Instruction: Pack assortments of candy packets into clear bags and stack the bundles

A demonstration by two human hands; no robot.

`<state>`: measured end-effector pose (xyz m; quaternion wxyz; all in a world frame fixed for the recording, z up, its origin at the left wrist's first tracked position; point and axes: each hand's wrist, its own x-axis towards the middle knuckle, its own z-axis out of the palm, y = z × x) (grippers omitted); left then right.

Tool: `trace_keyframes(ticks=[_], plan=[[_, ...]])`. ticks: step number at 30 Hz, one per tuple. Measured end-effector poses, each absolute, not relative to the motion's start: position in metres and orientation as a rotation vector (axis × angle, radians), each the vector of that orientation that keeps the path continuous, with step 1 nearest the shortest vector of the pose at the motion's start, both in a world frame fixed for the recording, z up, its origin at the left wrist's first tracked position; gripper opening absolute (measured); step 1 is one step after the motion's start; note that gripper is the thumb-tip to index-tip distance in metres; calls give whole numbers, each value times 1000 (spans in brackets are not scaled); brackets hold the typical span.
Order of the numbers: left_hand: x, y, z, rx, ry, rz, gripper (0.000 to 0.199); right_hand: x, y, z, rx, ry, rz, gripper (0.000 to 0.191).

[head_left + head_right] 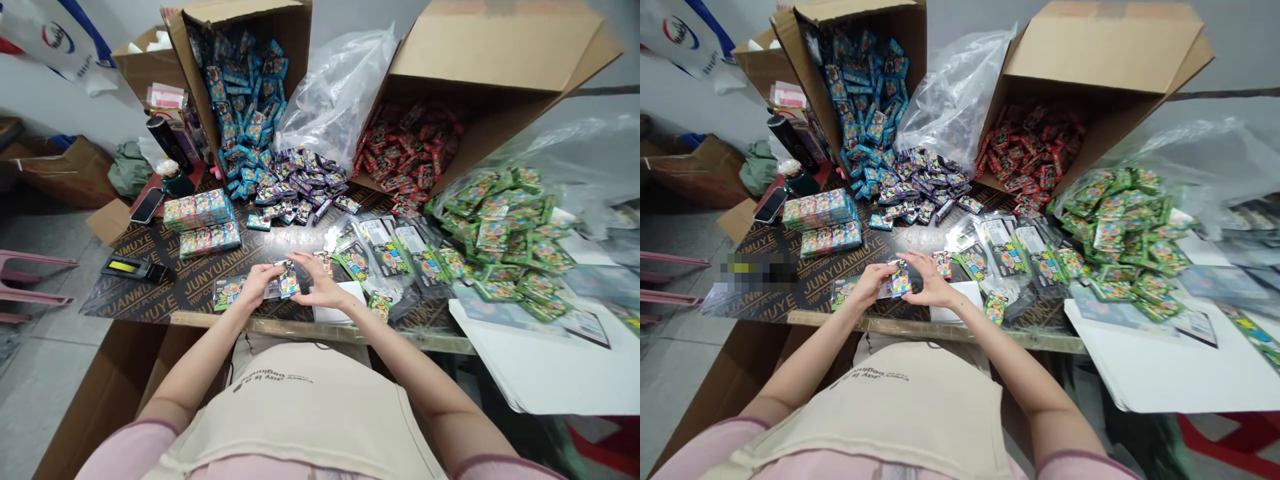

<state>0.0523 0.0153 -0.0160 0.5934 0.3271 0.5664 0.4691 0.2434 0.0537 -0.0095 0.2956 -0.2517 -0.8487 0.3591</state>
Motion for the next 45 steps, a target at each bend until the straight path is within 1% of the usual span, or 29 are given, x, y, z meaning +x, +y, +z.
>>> trace_keyframes(ticks=[2,3,4,6,7,8,10,11,13,16,21,25,27,31,32,33,34,36,38,39,42,45], plan=[[45,10,-14,828,1325,1073,43,244,54,-10,-675,-2253,872,76],[39,7,-13,931,1343,1060,48,245,55,-12,-693,-2250,815,75],[31,3,-13,1097,1378,1028,60,247,57,-14,-725,-2256,751,75],[15,-5,-17,1569,1491,848,93,253,60,-21,-818,-2287,619,76],[8,-9,-21,1808,1548,695,104,256,62,-24,-863,-2307,563,77],[2,-13,-25,1991,1594,533,109,259,62,-28,-898,-2328,519,79],[-5,-18,-33,2144,1652,323,107,262,61,-34,-926,-2376,454,80],[-7,-20,-36,2171,1657,292,104,262,59,-37,-925,-2400,427,79],[-6,-21,-40,2199,1647,342,102,260,54,-39,-914,-2437,394,77],[-4,-20,-39,2240,1614,474,108,254,47,-38,-863,-2461,463,77],[-2,-21,-36,2256,1464,524,109,251,44,-37,-737,-2486,689,83],[-4,-21,-34,2185,1516,631,108,248,39,-40,-857,-2336,658,90],[-4,-20,-32,2130,1572,699,109,243,32,-39,-921,-2264,643,86],[-2,-19,-31,2106,1592,709,112,239,25,-34,-725,-2404,791,60],[-2,-18,-32,2109,1593,694,112,242,29,-33,-727,-2403,798,55],[-2,-18,-34,2111,1597,679,112,246,36,-34,-783,-2373,779,54],[-2,-19,-36,2111,1605,663,111,254,46,-35,-873,-2333,741,57],[-3,-20,-41,2118,1621,631,109,273,70,-42,-1069,-2304,665,73],[-4,-21,-46,2128,1639,614,107,293,92,-51,-1182,-2414,666,88],[-4,-22,-48,2130,1648,614,107,301,100,-56,-1208,-2474,684,91],[-1,-21,-50,2131,1678,620,108,311,107,-62,-1191,-2510,679,85],[5,-19,-48,2151,1724,571,110,299,95,-48,-1053,-2422,619,81]])
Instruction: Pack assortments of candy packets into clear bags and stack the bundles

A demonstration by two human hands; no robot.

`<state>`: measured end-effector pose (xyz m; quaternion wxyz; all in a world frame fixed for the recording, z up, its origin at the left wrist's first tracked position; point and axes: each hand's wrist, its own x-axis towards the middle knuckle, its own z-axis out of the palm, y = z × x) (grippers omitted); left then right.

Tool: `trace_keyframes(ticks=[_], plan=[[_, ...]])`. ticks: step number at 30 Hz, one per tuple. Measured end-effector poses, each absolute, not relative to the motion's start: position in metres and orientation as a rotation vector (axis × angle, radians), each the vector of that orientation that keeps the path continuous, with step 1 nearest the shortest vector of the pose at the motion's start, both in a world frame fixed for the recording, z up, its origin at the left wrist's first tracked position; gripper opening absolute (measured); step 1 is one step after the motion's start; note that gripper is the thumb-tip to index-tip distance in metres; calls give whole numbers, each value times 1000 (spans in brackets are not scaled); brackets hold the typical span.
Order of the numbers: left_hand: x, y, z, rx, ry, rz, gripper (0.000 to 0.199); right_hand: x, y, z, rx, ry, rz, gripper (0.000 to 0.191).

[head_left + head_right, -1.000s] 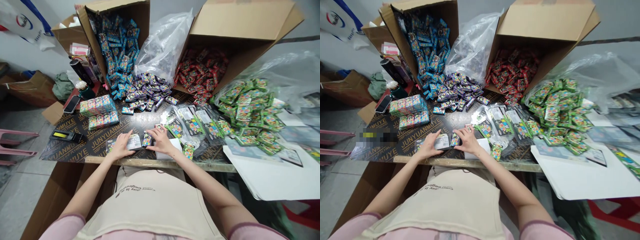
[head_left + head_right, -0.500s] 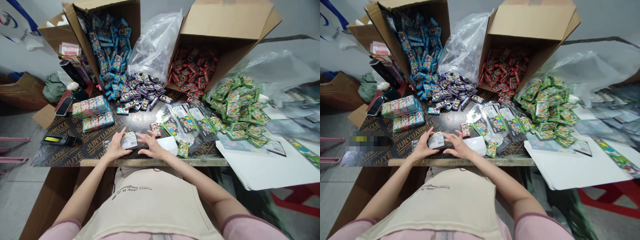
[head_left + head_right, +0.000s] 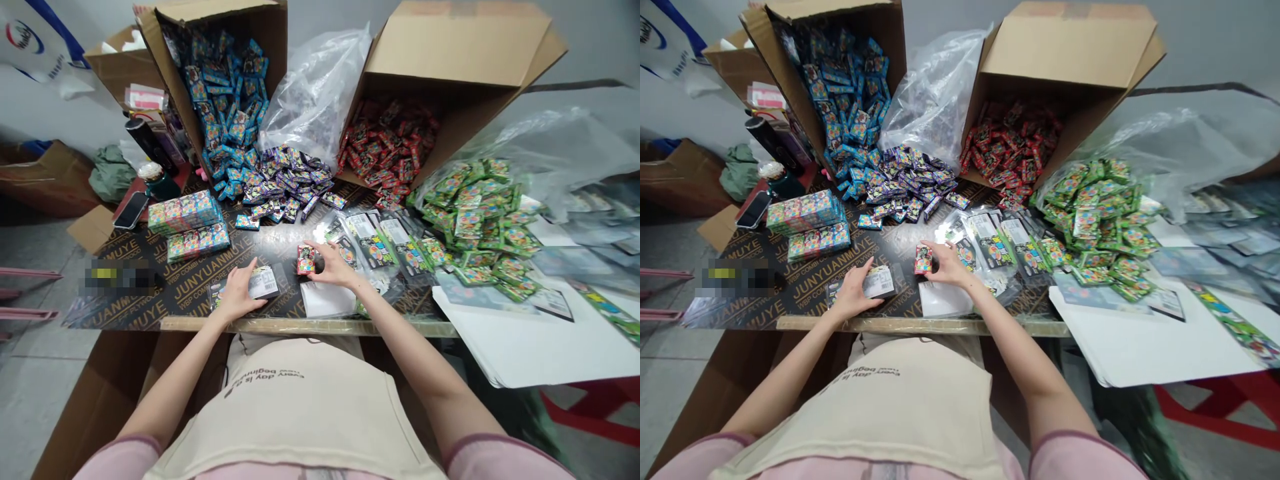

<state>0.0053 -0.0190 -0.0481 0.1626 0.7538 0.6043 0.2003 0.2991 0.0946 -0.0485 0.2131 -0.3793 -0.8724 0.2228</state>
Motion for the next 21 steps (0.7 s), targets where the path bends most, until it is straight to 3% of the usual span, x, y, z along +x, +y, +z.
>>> trace_keyframes(ticks=[5,11,21], plan=[[15,-16,-39,2244,1724,528,113,268,67,-13,-828,-2582,531,81],[18,-14,-28,2330,1666,543,111,255,54,-9,-817,-2741,444,81],[17,-12,-24,2270,1481,598,114,262,61,-2,-675,-2681,754,86]])
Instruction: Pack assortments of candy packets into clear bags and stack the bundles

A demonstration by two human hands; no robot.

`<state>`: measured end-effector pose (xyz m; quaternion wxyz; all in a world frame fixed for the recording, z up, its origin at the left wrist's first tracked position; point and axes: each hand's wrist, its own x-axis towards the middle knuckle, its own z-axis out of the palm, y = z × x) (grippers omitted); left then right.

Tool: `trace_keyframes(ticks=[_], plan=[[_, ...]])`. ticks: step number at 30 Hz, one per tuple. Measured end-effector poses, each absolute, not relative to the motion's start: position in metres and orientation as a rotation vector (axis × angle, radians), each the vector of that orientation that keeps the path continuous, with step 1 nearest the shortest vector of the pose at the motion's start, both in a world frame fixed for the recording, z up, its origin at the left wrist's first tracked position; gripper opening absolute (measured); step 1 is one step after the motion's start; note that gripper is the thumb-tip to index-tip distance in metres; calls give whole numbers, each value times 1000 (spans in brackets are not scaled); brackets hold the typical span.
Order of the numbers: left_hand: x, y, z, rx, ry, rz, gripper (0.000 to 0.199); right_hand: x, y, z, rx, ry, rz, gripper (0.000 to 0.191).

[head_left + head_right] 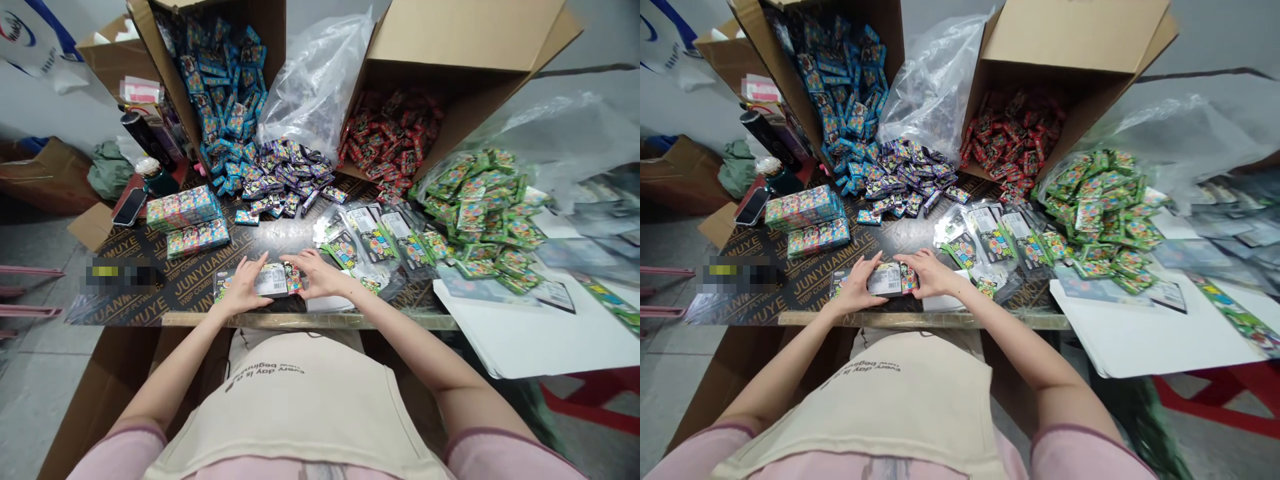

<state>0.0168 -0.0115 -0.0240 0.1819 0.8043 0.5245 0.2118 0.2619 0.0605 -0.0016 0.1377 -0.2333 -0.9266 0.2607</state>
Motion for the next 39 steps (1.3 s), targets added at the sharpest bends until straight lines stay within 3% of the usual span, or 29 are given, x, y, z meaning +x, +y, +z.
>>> trace_keyframes(ticks=[10,14,18,24,28,33,39], plan=[[9,-7,-25,2156,1673,877,111,248,33,-9,-1008,-2295,711,83],[14,-7,-27,2186,1647,850,110,250,7,-17,-924,-2246,883,67],[11,-6,-41,2226,1706,733,111,288,16,-25,-1226,-1986,710,60],[5,-7,-73,2409,1713,387,76,384,54,-31,-1792,-1991,499,73],[6,-10,-78,2473,1710,401,72,430,62,-26,-1915,-2225,414,88],[7,-9,-78,2491,1719,388,71,484,94,-30,-2297,-1771,-8,71],[8,-11,-74,2449,1731,426,67,515,114,-41,-2449,-1489,3,47]])
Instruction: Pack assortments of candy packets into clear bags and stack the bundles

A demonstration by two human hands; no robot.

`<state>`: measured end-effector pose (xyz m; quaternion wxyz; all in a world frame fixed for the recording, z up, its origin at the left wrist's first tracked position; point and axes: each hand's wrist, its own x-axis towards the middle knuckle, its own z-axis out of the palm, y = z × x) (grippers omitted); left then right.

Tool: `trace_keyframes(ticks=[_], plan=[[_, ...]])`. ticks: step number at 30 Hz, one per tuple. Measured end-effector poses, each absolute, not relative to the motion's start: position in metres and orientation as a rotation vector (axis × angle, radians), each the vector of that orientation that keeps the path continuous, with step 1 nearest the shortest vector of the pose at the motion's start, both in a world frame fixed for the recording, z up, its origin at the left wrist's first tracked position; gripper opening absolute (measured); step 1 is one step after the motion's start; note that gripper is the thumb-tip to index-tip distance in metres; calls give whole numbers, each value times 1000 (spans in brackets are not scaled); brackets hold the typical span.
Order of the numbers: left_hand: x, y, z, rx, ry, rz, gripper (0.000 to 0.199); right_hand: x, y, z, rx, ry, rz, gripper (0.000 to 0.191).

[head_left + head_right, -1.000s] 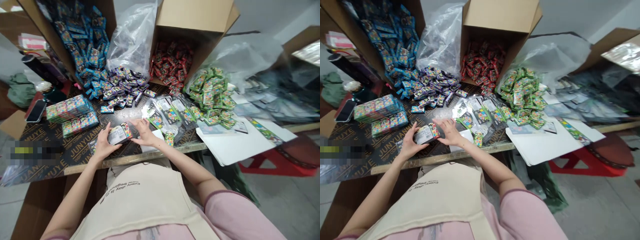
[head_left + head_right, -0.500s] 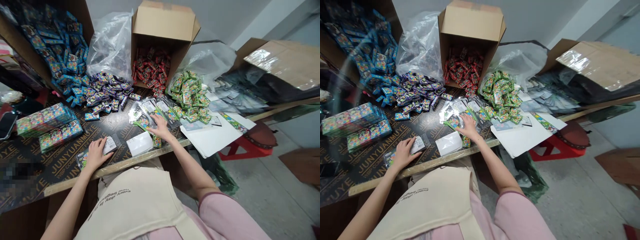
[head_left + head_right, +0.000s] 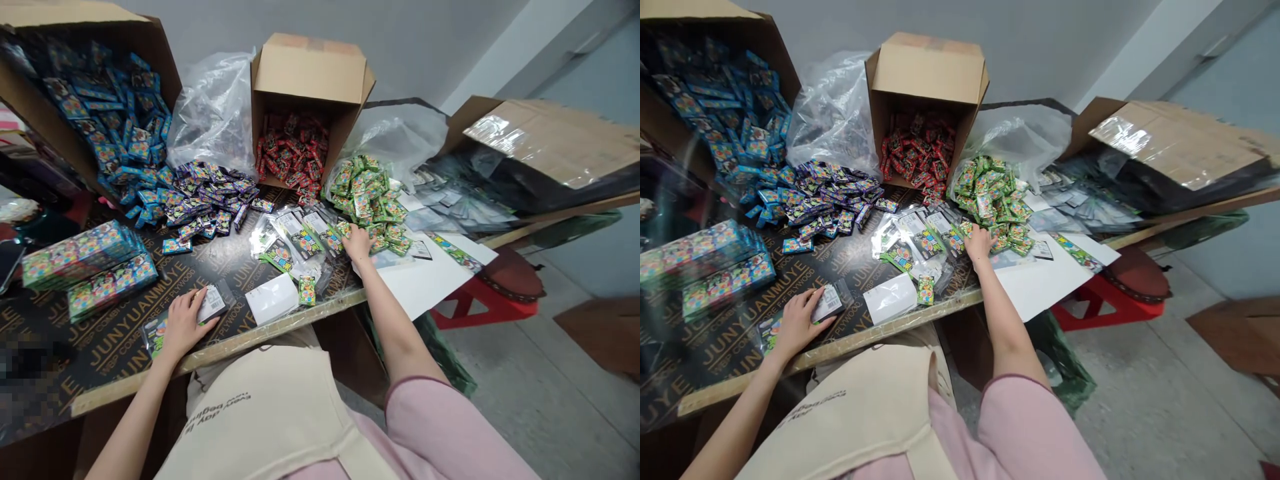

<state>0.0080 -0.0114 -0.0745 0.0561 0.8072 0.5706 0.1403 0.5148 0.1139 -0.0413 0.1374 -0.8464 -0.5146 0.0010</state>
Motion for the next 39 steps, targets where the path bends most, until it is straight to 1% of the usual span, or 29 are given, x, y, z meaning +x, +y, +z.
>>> trace_keyframes(ticks=[3,5,7,10,12,13,16,17,20,23,24,25,26,28,29,30,32,35,39], plan=[[26,-15,-54,2354,1790,633,62,479,99,-31,-2137,-1500,25,51],[50,-15,-36,2152,1790,859,56,433,79,-20,-1766,-1563,175,52],[79,-12,-22,1839,1668,1019,49,377,52,-12,-1513,-1701,362,52],[114,-3,-12,1229,1370,1039,38,306,13,-7,-1263,-1904,534,50],[122,2,-11,921,1276,1064,35,284,-1,-6,-1190,-1938,613,52],[122,3,-11,835,1245,1059,34,280,-3,-5,-1152,-1948,652,56],[113,2,-10,795,1184,974,30,285,2,0,-966,-2055,797,76],[109,1,-9,813,1180,944,29,287,5,2,-893,-2108,851,80],[100,-3,-7,867,1207,887,31,291,12,7,-743,-2209,941,81],[82,-3,-5,998,1263,880,34,290,15,5,-742,-2215,840,78],[72,-3,-6,1146,1334,887,36,290,16,3,-762,-2204,779,77],[61,-4,-7,1351,1432,872,44,291,18,0,-785,-2190,714,76],[49,-5,-9,1600,1544,822,58,292,21,-4,-808,-2177,653,75],[27,-8,-16,2017,1718,577,93,292,28,-14,-837,-2168,574,73],[18,-10,-21,2125,1762,439,102,291,31,-19,-847,-2181,563,73],[12,-12,-25,2185,1779,328,106,289,35,-25,-861,-2204,567,73],[6,-15,-33,2236,1762,249,105,284,40,-34,-911,-2255,585,71],[5,-19,-35,2245,1703,374,109,274,44,-40,-941,-2327,629,72],[4,-20,-26,2193,1619,498,114,270,45,-32,-701,-2402,826,78]])
